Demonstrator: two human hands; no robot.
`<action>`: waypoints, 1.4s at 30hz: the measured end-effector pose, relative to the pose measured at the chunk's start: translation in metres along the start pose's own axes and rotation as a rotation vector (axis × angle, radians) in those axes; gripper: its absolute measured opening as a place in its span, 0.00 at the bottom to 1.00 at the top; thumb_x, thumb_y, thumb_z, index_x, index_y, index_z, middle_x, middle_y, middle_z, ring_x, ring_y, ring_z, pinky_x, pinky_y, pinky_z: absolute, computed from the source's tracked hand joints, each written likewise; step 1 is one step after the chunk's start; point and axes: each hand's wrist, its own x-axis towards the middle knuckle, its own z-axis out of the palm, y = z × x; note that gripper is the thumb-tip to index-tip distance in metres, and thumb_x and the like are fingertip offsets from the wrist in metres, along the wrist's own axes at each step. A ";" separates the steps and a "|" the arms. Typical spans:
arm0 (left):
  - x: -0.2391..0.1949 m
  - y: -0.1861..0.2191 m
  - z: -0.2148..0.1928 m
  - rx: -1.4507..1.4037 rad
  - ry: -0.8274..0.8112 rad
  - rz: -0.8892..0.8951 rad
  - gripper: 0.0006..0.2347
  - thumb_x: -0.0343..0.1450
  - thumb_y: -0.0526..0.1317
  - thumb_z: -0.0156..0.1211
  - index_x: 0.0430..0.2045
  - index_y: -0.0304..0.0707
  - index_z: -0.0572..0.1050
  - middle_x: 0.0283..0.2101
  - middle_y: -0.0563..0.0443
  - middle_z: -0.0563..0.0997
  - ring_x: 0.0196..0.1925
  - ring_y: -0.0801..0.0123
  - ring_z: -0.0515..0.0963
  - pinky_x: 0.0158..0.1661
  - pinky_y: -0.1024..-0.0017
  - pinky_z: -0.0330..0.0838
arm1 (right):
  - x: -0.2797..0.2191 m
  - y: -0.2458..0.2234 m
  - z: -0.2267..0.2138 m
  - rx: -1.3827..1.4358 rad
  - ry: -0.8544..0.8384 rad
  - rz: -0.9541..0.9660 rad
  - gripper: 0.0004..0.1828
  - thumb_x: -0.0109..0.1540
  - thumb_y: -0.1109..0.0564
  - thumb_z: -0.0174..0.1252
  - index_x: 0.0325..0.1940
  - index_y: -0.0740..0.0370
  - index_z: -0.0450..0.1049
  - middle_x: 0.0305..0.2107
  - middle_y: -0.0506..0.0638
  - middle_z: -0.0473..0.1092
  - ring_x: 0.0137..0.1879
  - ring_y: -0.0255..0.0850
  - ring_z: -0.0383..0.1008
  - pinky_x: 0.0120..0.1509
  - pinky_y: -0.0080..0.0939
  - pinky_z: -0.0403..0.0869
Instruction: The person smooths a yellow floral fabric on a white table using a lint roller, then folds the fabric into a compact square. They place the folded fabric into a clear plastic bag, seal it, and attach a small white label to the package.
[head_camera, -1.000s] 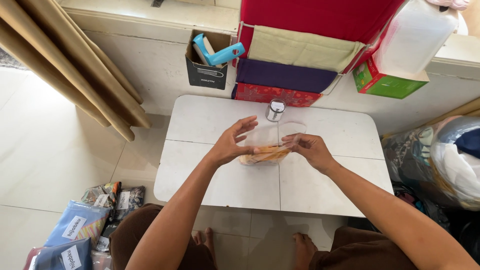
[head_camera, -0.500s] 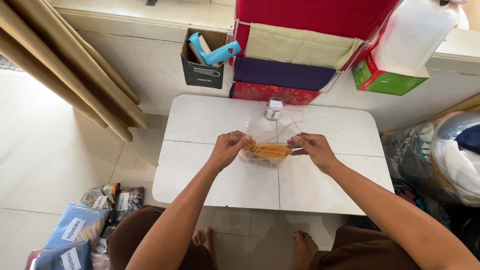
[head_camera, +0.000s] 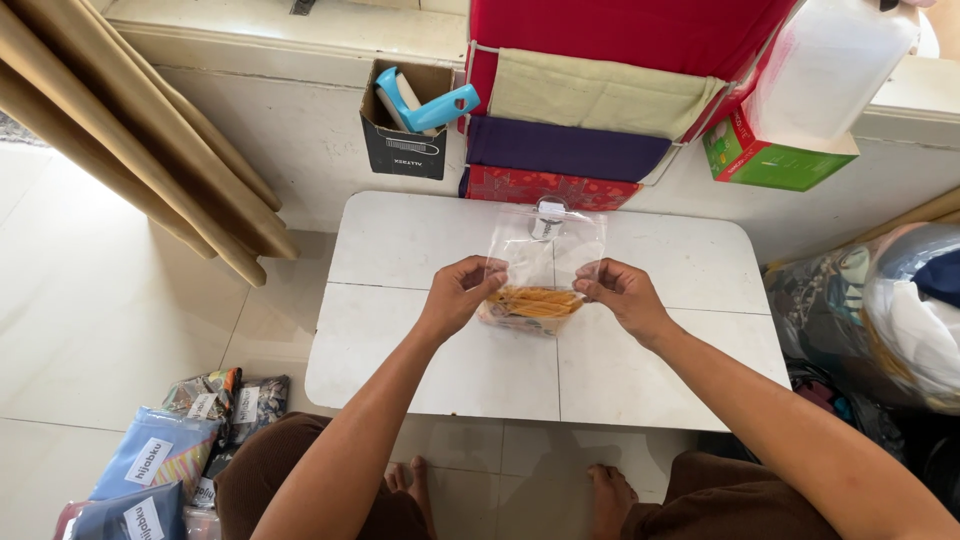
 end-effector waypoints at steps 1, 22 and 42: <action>0.002 -0.001 0.000 0.000 0.001 0.000 0.08 0.69 0.37 0.70 0.40 0.39 0.84 0.35 0.50 0.86 0.42 0.72 0.83 0.50 0.70 0.76 | 0.000 -0.001 -0.001 0.000 -0.001 0.000 0.12 0.61 0.60 0.68 0.46 0.66 0.78 0.26 0.50 0.74 0.35 0.34 0.78 0.47 0.36 0.80; -0.083 -0.016 -0.015 1.113 -0.678 0.258 0.26 0.67 0.56 0.64 0.56 0.42 0.72 0.56 0.42 0.76 0.62 0.51 0.74 0.62 0.51 0.63 | -0.014 0.005 -0.049 -1.190 -0.462 0.474 0.26 0.59 0.43 0.68 0.60 0.48 0.77 0.49 0.52 0.80 0.60 0.49 0.78 0.65 0.51 0.75; -0.041 -0.021 0.008 1.202 -0.731 -0.068 0.29 0.69 0.49 0.65 0.64 0.44 0.65 0.67 0.37 0.65 0.71 0.43 0.62 0.62 0.42 0.64 | 0.177 -0.006 0.019 -1.320 -0.038 -0.053 0.09 0.59 0.54 0.67 0.44 0.51 0.83 0.37 0.49 0.81 0.46 0.51 0.82 0.48 0.55 0.79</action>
